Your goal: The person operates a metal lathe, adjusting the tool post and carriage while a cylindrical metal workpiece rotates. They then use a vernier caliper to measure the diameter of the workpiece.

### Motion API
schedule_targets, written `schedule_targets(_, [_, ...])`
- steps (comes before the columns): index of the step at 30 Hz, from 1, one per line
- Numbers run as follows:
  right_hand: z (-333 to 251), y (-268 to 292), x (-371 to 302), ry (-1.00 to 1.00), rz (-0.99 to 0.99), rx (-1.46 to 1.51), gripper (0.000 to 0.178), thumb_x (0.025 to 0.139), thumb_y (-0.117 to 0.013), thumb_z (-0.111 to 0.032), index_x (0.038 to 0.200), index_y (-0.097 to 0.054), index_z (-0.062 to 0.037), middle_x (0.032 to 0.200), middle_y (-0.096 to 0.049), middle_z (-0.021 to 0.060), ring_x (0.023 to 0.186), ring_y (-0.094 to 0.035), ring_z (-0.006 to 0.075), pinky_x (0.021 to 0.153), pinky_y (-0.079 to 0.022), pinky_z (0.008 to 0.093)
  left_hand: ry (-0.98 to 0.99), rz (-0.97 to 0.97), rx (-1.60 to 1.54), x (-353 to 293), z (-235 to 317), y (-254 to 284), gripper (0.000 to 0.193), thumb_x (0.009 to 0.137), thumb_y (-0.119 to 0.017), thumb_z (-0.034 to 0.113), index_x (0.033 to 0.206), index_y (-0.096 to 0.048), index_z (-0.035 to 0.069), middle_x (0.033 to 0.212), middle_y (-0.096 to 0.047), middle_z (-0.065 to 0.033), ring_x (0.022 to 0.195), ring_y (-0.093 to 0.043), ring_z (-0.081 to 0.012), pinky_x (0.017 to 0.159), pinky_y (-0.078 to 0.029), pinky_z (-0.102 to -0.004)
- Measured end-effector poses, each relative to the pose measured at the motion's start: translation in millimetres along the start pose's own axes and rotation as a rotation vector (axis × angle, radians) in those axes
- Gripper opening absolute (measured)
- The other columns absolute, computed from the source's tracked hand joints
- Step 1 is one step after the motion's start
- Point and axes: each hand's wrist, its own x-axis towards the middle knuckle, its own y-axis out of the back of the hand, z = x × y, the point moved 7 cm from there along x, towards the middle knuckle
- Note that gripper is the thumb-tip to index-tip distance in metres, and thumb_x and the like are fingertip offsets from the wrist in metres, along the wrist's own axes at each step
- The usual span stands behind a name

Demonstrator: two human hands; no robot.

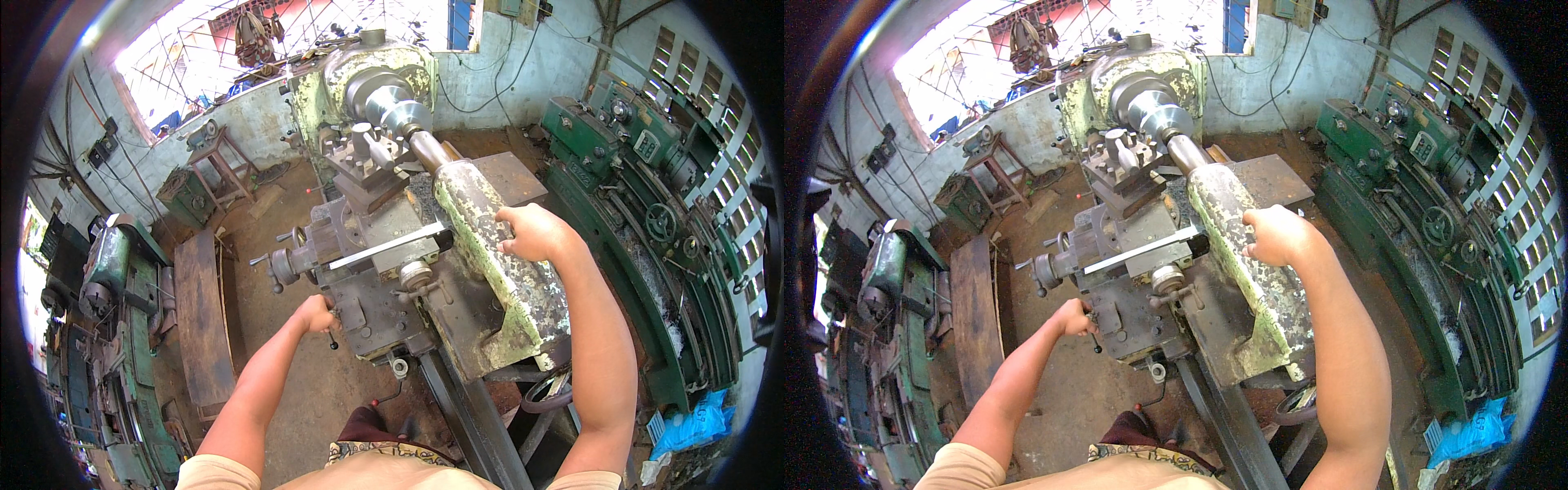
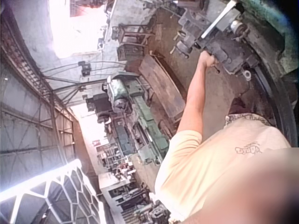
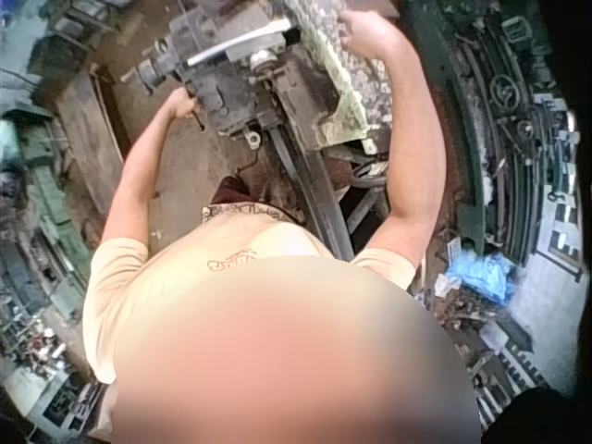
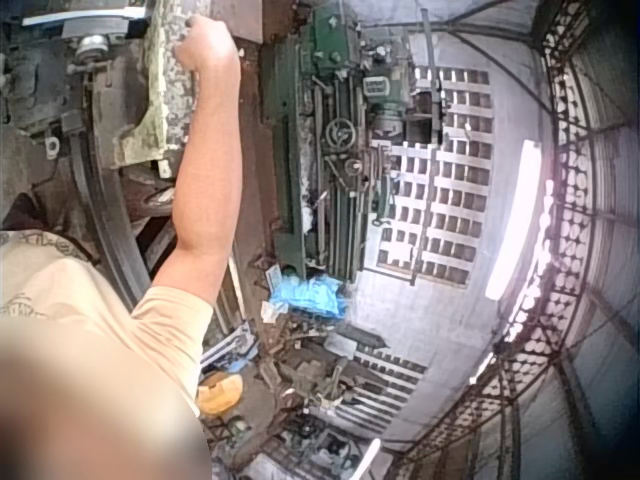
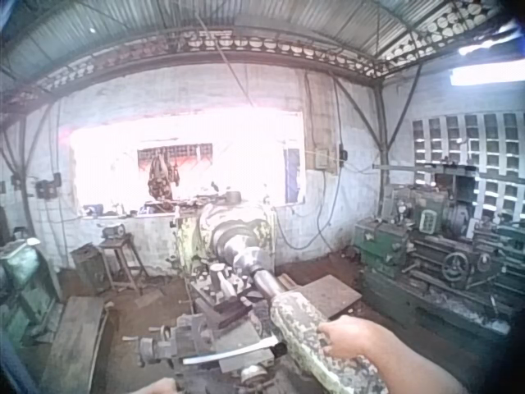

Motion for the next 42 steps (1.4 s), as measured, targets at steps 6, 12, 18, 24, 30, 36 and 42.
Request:
schedule_targets(6, [-1.4, 0.9, -1.0, 0.006, 0.011, -0.004, 0.055, 0.088, -0.081, -0.030, 0.136, -0.064, -0.0082, 0.123, -0.072, 0.0215, 0.117, -0.068, 0.0374, 0.102, -0.055, 0.0459, 0.020, -0.003, 0.000, 0.5, -1.0, -0.5, 0.032, 0.069, -0.089, 0.013, 0.088, -0.071, -0.005, 0.069, -0.070, -0.0096, 0.060, -0.070, -0.0183, 0.057, -0.056, -0.0349])
schedule_targets(12, [-1.9, 1.7, -2.1, -0.007, 0.000, 0.002, 0.056, 0.088, -0.081, -0.031, 0.136, -0.064, -0.0076, 0.124, -0.072, 0.0214, 0.118, -0.068, 0.0373, 0.102, -0.055, 0.0456, 0.014, 0.000, -0.019, -3.0, 2.8, 0.6, 0.035, 0.069, -0.088, 0.012, 0.093, -0.072, -0.007, 0.071, -0.071, -0.0110, 0.061, -0.071, -0.0184, 0.058, -0.057, -0.0348])
schedule_targets(18, [-1.4, 0.9, -1.4, -0.005, 0.005, 0.002, 0.055, 0.088, -0.081, -0.032, 0.136, -0.064, -0.0087, 0.123, -0.072, 0.0213, 0.118, -0.068, 0.0369, 0.103, -0.055, 0.0455, 0.007, 0.007, -0.007, -4.6, 5.7, 1.6, 0.033, 0.068, -0.087, 0.011, 0.092, -0.072, -0.007, 0.070, -0.071, -0.0112, 0.062, -0.072, -0.0189, 0.059, -0.057, -0.0347])
schedule_targets(24, [-1.0, 0.8, -1.2, -0.004, 0.001, -0.005, 0.056, 0.088, -0.081, -0.032, 0.136, -0.064, -0.0093, 0.123, -0.072, 0.0211, 0.118, -0.068, 0.0368, 0.103, -0.055, 0.0455, -0.001, 0.004, -0.012, -4.0, 4.5, 1.3, 0.032, 0.068, -0.087, 0.012, 0.089, -0.072, -0.006, 0.070, -0.071, -0.0111, 0.062, -0.072, -0.0192, 0.059, -0.057, -0.0346])
schedule_targets(30, [-1.0, 0.4, -0.7, 0.000, 0.000, -0.009, 0.057, 0.088, -0.081, -0.032, 0.138, -0.063, -0.0098, 0.122, -0.073, 0.0206, 0.117, -0.068, 0.0368, 0.103, -0.055, 0.0454, 0.004, 0.006, 0.006, 0.4, 0.2, -0.1, 0.031, 0.069, -0.088, 0.012, 0.089, -0.072, -0.006, 0.071, -0.072, -0.0110, 0.063, -0.072, -0.0193, 0.059, -0.057, -0.0347])
schedule_targets(36, [-0.9, -0.2, -1.0, -0.005, -0.017, -0.019, 0.060, 0.088, -0.080, -0.032, 0.141, -0.061, -0.0106, 0.121, -0.073, 0.0204, 0.117, -0.068, 0.0369, 0.102, -0.054, 0.0456, 0.002, 0.010, 0.004, -0.5, 1.3, 0.5, 0.030, 0.069, -0.087, 0.011, 0.086, -0.071, -0.006, 0.070, -0.071, -0.0104, 0.062, -0.071, -0.0191, 0.059, -0.057, -0.0345])
schedule_targets(42, [-1.1, -0.5, -0.2, 0.000, -0.016, -0.026, 0.060, 0.088, -0.080, -0.032, 0.141, -0.061, -0.0106, 0.122, -0.073, 0.0200, 0.117, -0.068, 0.0370, 0.102, -0.054, 0.0457, 0.004, 0.003, -0.010, 0.0, 0.6, -0.4, 0.030, 0.069, -0.087, 0.011, 0.088, -0.072, -0.007, 0.070, -0.071, -0.0103, 0.062, -0.071, -0.0185, 0.059, -0.057, -0.0341])
